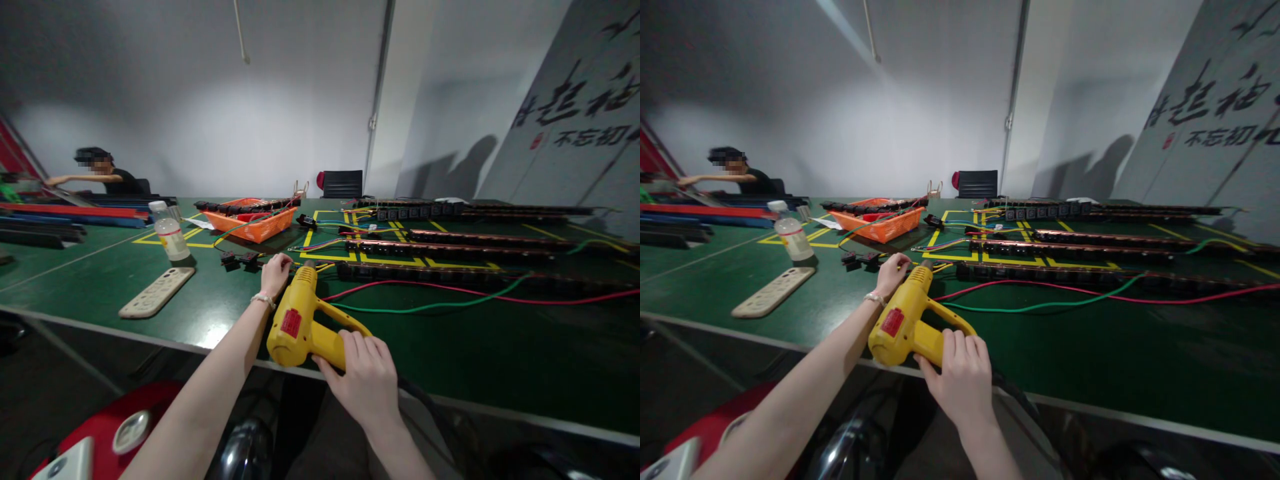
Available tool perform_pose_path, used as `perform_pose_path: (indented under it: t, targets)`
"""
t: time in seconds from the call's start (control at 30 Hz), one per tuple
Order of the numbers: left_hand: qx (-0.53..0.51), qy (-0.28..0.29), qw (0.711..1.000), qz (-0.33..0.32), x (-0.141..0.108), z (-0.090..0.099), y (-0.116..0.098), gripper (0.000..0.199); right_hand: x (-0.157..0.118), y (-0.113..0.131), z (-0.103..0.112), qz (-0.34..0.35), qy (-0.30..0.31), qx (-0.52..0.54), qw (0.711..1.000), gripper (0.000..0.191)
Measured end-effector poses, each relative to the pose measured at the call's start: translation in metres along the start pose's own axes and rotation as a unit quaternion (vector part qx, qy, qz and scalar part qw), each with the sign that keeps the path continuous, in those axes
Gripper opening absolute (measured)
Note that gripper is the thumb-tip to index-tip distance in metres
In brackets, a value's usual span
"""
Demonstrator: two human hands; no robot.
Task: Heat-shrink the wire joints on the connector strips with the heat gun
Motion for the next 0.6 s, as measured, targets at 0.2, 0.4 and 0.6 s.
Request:
perform_pose_path:
  t: [0.2,0.4,0.6]
  targets:
    - [-0.018,0.026,0.999,0.016,0.001,0.001,0.001,0.010,0.002,0.006,-0.011,0.009,-0.011,0.020,1.000,0.048]
    - [-0.025,0.032,0.999,0.004,-0.001,0.004,0.001,0.010,0.005,0.003,-0.013,0.024,-0.018,0.028,0.999,0.047]
    - [-0.031,0.023,0.999,0.002,0.000,0.000,0.004,0.011,0.009,-0.013,-0.002,0.014,-0.014,0.059,0.998,0.039]
Point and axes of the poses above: each hand's wrist, its own x-axis towards the middle knuckle, its own z-axis out of the back of the hand, y = z × x, the point moved 3 cm from there along x, towards the middle knuckle, and after that the axes turned 11 degrees about x, right-handed, at the moved point
